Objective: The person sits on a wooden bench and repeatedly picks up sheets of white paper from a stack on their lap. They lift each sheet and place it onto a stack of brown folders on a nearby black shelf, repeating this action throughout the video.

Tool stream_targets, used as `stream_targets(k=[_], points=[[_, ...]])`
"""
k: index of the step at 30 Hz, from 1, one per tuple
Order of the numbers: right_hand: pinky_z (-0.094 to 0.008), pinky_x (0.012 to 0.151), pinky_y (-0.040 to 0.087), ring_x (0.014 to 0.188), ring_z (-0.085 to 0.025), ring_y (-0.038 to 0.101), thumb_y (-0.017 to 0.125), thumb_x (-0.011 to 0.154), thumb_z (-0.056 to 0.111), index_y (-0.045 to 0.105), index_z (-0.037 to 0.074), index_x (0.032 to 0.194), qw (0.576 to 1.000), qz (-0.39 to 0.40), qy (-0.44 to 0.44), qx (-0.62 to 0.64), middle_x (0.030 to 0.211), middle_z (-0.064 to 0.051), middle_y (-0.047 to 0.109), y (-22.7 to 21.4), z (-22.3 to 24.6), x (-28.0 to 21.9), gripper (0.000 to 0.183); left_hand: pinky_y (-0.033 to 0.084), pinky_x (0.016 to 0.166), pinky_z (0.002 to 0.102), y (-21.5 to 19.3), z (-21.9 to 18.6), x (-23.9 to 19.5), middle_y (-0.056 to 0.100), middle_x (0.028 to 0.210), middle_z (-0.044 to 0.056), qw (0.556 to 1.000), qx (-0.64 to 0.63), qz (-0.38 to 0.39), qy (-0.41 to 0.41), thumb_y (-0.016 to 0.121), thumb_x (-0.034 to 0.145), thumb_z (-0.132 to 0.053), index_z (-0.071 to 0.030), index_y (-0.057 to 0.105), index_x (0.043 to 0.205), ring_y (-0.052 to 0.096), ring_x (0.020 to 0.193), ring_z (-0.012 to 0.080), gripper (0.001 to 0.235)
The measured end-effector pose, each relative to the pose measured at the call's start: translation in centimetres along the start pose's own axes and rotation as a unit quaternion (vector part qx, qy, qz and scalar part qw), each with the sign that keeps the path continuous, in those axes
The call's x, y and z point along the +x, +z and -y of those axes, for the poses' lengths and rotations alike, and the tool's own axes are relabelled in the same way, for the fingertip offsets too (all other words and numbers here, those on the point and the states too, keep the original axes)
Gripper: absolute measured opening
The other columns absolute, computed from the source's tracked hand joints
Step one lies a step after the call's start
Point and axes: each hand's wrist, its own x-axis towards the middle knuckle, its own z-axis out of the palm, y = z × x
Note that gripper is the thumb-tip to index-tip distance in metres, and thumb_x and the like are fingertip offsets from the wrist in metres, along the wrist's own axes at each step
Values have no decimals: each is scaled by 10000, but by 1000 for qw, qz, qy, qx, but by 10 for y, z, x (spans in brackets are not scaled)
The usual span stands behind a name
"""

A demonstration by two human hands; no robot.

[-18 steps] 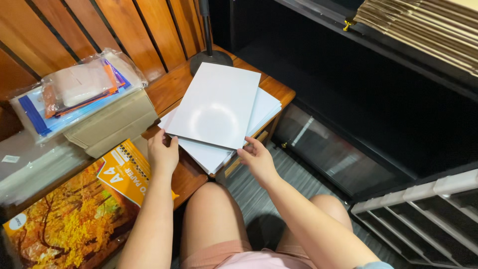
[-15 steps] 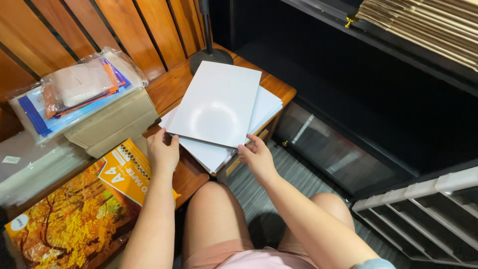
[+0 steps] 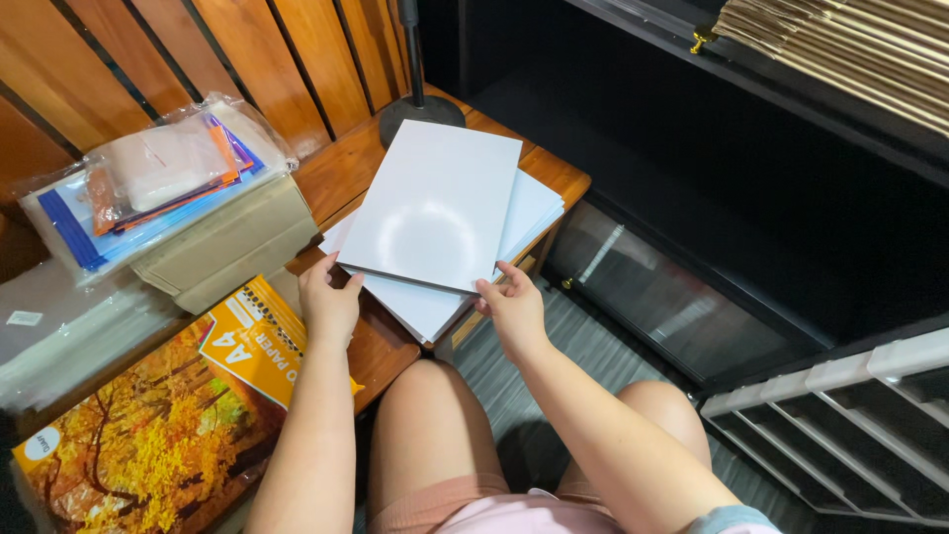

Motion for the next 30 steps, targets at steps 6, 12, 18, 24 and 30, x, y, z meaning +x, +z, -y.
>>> stream_targets(k=[6, 12, 18, 24, 30], points=[[-322, 691, 670, 674, -175, 710, 782, 920, 48, 512, -47, 1471, 1000, -7, -1, -1, 869, -178, 692, -1, -3, 2, 620, 400, 1123, 450, 2, 3, 8, 463, 1435, 69, 1000, 13, -19, 3, 820, 884, -205, -164, 649, 1375, 485, 1329, 346, 522], [-298, 649, 659, 646, -175, 701, 780, 912, 19, 547, -81, 1422, 999, -23, -17, 18, 858, -184, 688, -6, 5, -1, 570, 365, 1111, 465, 9, 24, 23, 481, 1397, 12, 999, 21, -26, 37, 852, 837, -202, -213, 713, 1224, 480, 1307, 361, 412], [-264, 611, 647, 604, -150, 696, 763, 922, 23, 627, -80, 1328, 998, -43, -42, 19, 838, -163, 704, -31, 5, 26, 441, 315, 1099, 494, -5, -2, -9, 532, 1378, -5, 979, 159, -29, 123, 794, 909, -225, -219, 770, 1092, 465, 1323, 332, 185], [-245, 614, 641, 625, -144, 705, 750, 918, 2, 654, -85, 1289, 998, -39, -52, 5, 873, -180, 730, -49, 12, 40, 393, 312, 1118, 522, -5, -21, -43, 601, 1350, -28, 954, 219, -41, 201, 710, 915, -71, -224, 793, 1088, 460, 1373, 270, 245], [-251, 590, 634, 629, -143, 692, 738, 927, 4, 683, -73, 1263, 996, -49, -67, -28, 868, -191, 741, -57, 34, 34, 349, 252, 1252, 534, 29, 5, -43, 691, 1237, -36, 957, 153, -55, 241, 616, 891, -14, -128, 765, 1120, 632, 1231, 230, 295]])
